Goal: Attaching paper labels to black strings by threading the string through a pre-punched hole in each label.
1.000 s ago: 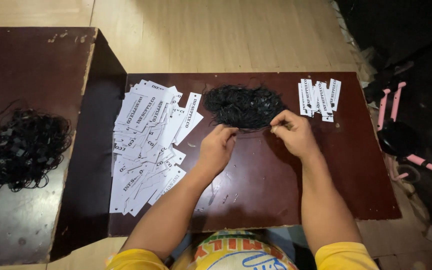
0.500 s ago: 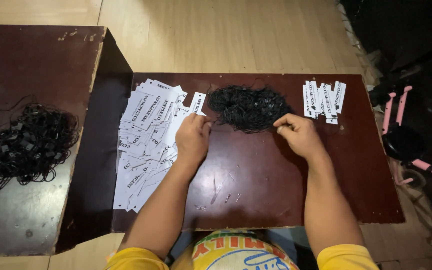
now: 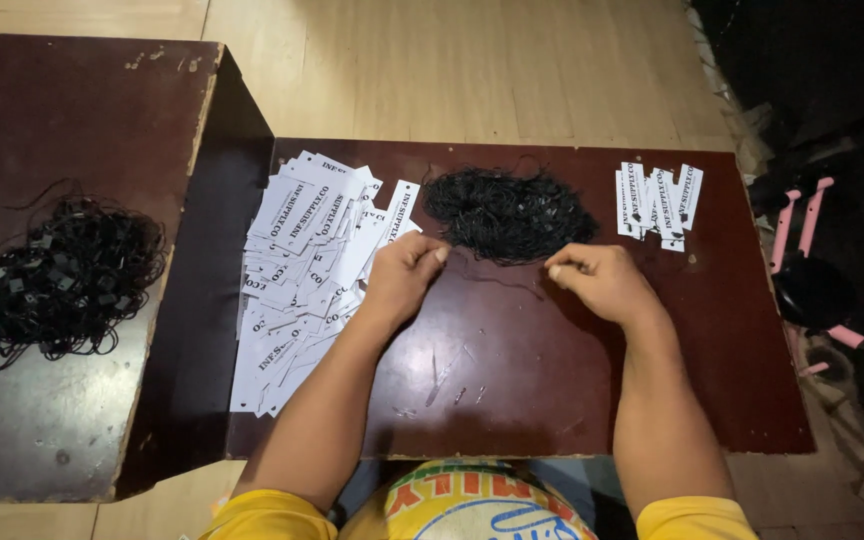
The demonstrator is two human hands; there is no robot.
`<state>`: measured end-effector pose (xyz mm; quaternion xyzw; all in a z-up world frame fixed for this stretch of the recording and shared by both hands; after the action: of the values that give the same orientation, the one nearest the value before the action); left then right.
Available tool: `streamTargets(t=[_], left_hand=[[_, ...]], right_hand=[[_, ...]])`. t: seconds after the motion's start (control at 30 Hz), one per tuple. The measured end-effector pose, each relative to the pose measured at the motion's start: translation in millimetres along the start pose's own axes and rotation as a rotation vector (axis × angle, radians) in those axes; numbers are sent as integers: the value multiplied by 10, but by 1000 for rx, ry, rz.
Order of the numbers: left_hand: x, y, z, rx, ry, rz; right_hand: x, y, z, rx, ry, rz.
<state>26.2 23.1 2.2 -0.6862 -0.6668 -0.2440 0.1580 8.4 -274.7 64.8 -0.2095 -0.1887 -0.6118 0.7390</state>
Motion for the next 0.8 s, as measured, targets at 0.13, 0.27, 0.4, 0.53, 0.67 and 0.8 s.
streamTargets(t=[0.13,0.27,0.4,0.53,0.67,0.8], left_hand=[[-93,-83,-90,-37,-23,7],[-249,-243,-207,-14,-1,49],[-326,-267,-325,-36,-55,146],[-220,-282,-400,-45,-174,162],[-203,-277,-363,-40,-277,218],[-277,-254,-283,-113,-142,215]], right_hand=[[-111,127,-239,198,73,-117],[-450,179,-154,500,167,-200],[-728,69,162,621,248,-75],[-810,109,40,632,310,34],[-849,87,48,603,324,57],[-864,112,-20,610,259,62]])
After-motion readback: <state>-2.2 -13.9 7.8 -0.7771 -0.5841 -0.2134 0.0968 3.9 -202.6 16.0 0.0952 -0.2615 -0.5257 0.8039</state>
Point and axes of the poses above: each hand's wrist, its own y-axis towards the middle knuckle, its own x-axis out of the back of the hand, z = x × y, the point moved 1 cm from there along y, towards the middle knuckle, and after that the axes turned 11 degrees about y, right-handed, at the moved point
